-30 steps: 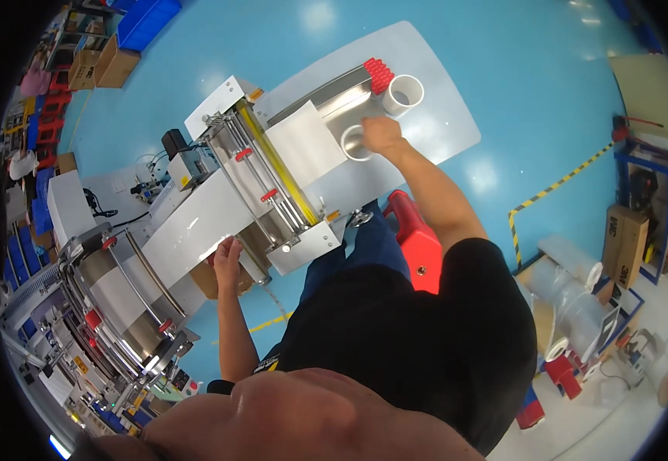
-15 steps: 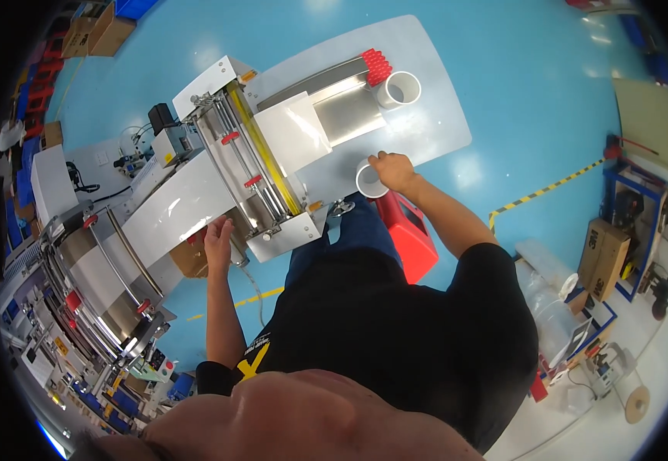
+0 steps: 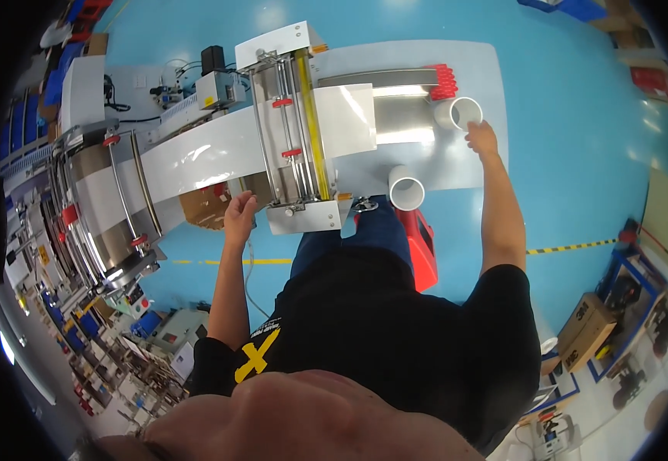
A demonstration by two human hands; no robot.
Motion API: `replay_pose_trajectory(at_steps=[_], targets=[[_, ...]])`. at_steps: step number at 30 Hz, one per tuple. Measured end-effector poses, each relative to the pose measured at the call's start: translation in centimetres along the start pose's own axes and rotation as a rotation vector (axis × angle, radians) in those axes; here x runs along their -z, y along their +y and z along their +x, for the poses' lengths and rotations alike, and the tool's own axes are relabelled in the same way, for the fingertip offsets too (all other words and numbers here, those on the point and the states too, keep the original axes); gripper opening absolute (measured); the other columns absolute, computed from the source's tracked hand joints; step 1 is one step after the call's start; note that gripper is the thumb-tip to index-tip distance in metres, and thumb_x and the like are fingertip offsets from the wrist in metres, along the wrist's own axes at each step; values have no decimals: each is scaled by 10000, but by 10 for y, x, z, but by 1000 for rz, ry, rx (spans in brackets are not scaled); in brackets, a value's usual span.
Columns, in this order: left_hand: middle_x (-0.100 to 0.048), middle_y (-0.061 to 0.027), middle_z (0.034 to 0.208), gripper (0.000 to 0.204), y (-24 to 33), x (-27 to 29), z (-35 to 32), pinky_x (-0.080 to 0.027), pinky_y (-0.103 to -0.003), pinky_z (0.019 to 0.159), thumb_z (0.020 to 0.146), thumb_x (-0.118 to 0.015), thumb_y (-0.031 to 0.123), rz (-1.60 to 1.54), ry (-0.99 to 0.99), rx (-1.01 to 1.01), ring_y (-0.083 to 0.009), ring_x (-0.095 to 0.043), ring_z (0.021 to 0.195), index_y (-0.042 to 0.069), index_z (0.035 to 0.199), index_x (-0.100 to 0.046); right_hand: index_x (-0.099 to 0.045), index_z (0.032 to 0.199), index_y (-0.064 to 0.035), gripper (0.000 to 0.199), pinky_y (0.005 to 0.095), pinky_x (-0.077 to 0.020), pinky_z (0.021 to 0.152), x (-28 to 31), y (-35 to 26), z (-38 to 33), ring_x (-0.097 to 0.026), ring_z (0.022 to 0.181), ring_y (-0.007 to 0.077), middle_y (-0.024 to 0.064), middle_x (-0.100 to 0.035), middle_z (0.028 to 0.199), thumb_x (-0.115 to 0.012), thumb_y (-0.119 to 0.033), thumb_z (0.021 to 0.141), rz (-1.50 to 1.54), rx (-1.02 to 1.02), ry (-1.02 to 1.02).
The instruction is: Operating industrial machines to load and process label rolls and film materials.
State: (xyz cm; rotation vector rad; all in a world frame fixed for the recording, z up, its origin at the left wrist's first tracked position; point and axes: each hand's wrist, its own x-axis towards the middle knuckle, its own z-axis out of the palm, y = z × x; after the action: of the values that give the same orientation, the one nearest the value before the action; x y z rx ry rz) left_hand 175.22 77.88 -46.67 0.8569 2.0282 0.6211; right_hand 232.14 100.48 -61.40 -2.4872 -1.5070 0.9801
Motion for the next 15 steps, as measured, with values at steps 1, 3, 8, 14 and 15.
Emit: replay_pose_trajectory(at_steps=[1, 3, 8, 14, 15], targets=[[-677, -106, 1050, 341, -3, 1, -3, -502, -276, 836, 947, -625, 215, -12, 11, 30, -143, -628, 934, -31, 1181, -597, -567, 1162, 7, 444, 434, -516, 646, 1, -8, 5, -626, 734, 308, 189, -646, 895, -562, -338, 884, 86, -26, -106], [-675, -103, 1045, 339, -9, 6, -10, -501, -277, 836, 946, -626, 210, -18, 32, 28, -141, -626, 928, -32, 1181, -596, -590, 1095, 30, 389, 399, -507, 538, 12, -12, 16, -606, 522, 253, 146, -651, 714, -551, -279, 862, 164, -58, -208], [-665, -92, 1036, 327, -49, 24, -20, -498, -271, 833, 948, -623, 187, -77, 84, 34, -140, -620, 924, -36, 1184, -591, -634, 994, -13, 266, 517, -512, 778, 116, -14, 47, -625, 935, 431, 248, -635, 1109, -527, -194, 832, -525, 511, 40], [-664, -94, 1041, 326, -45, 8, -21, -498, -268, 842, 950, -618, 176, -169, 52, 87, -139, -619, 936, -53, 1179, -585, -592, 1175, -42, 380, 460, -493, 810, 119, -153, 88, -647, 889, 370, 218, -671, 983, -485, -279, 898, -169, 574, 264], [-664, -94, 1041, 326, -37, 5, -23, -498, -268, 842, 950, -618, 176, -168, 50, 90, -139, -619, 936, -53, 1179, -585, -585, 1199, -47, 394, 470, -488, 860, 102, -175, 98, -639, 973, 393, 231, -668, 1051, -483, -279, 897, -206, 608, 251]])
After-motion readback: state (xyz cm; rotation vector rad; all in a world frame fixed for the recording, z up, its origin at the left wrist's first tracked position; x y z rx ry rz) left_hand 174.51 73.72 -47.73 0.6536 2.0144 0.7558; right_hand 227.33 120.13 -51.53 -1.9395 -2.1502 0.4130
